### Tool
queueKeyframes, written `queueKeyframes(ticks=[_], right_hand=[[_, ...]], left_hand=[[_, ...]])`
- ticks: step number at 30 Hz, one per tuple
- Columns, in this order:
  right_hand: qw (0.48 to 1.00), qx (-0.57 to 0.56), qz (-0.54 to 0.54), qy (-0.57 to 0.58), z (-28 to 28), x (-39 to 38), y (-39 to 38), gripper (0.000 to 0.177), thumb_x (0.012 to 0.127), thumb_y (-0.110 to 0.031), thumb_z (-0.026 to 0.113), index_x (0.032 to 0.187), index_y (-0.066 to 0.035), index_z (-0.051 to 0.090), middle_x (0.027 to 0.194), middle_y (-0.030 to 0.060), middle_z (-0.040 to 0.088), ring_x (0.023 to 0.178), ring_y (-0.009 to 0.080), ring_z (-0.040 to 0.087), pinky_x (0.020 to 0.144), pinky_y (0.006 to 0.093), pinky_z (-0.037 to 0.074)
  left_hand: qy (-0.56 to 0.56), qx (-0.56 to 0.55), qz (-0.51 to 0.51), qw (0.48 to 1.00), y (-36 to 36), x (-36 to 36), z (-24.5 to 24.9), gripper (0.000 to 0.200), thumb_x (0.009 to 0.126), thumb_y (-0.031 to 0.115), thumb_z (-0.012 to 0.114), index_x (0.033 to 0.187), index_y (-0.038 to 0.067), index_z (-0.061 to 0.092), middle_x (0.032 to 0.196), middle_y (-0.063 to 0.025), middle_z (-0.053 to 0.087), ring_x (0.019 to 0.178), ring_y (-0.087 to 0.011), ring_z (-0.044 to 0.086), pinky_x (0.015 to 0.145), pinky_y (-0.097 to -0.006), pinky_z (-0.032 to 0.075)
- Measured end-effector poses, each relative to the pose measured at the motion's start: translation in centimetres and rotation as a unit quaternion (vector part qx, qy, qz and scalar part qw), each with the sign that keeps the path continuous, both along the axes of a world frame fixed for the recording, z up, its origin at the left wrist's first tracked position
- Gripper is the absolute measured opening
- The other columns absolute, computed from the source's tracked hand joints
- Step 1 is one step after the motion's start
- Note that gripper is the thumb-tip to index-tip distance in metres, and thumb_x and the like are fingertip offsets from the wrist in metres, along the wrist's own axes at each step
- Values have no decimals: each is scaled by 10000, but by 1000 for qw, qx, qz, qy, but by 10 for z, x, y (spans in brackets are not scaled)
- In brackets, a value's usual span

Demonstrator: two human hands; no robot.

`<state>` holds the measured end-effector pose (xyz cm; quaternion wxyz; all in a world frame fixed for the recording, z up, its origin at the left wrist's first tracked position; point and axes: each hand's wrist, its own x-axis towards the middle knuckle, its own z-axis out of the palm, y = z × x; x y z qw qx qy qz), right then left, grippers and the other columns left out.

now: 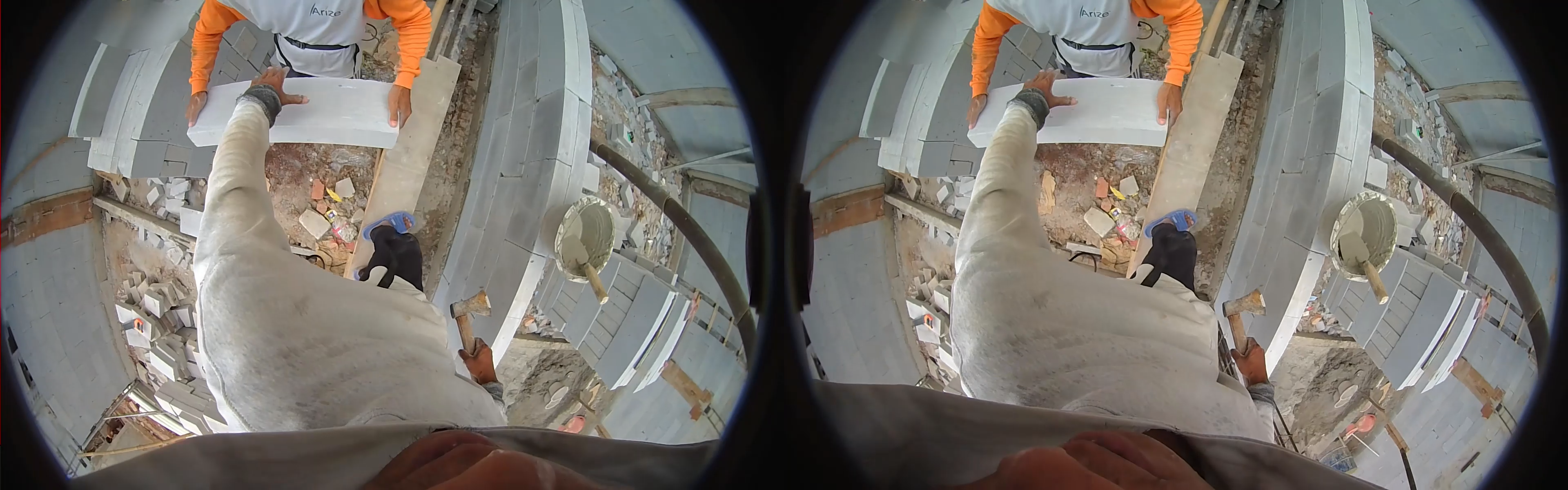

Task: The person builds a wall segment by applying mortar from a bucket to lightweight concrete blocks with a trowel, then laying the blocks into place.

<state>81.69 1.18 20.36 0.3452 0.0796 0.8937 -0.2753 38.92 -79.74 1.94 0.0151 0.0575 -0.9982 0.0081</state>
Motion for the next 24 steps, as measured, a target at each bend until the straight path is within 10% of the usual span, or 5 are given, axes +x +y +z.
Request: queueKeyframes(ticks=[3, 9, 12, 19, 24], right_hand=[[993, -7, -55, -107, 2, 2, -2, 299, 728, -171, 729, 883, 43, 589, 697, 176, 624, 631, 267, 617, 591, 383, 479], [961, -66, -178, -203, -8, -4, -14, 306, 743, -136, 720, 942, 47, 576, 673, 112, 598, 552, 179, 593, 505, 326, 472], [918, -135, -256, -271, -35, -26, -29, 365, 747, -132, 712, 1020, 35, 536, 646, 62, 566, 490, 148, 553, 444, 294, 455], [817, -352, -327, -321, -75, -207, -139, 380, 875, -327, 665, 1029, -7, 530, 721, 41, 579, 514, 106, 532, 450, 258, 436], [712, -536, -398, -218, -89, -270, -225, 487, 829, -373, 721, 1087, -5, 532, 783, 51, 591, 523, 89, 544, 437, 222, 452]], left_hand=[[-288, 213, 147, 922, 71, -47, 101, 1131, 600, 822, 621, 1368, 12, 440, 1425, -225, 414, 1368, -361, 319, 1129, -386, 251], [-192, 97, 28, 976, 101, -74, 33, 1000, 692, 776, 573, 1328, 10, 473, 1377, -205, 444, 1278, -363, 395, 1058, -418, 311], [-216, 159, -219, 938, 177, -99, 45, 963, 720, 765, 547, 1296, -4, 486, 1315, -205, 482, 1207, -364, 447, 1002, -418, 353], [-484, 319, -733, 356, 435, -233, 54, 891, 786, 738, 485, 1222, -38, 516, 1169, -206, 569, 1042, -366, 568, 871, -417, 451], [-486, 362, -756, 245, 486, -233, 70, 912, 803, 759, 428, 1187, -62, 523, 1084, -209, 615, 946, -366, 632, 790, -408, 506]])
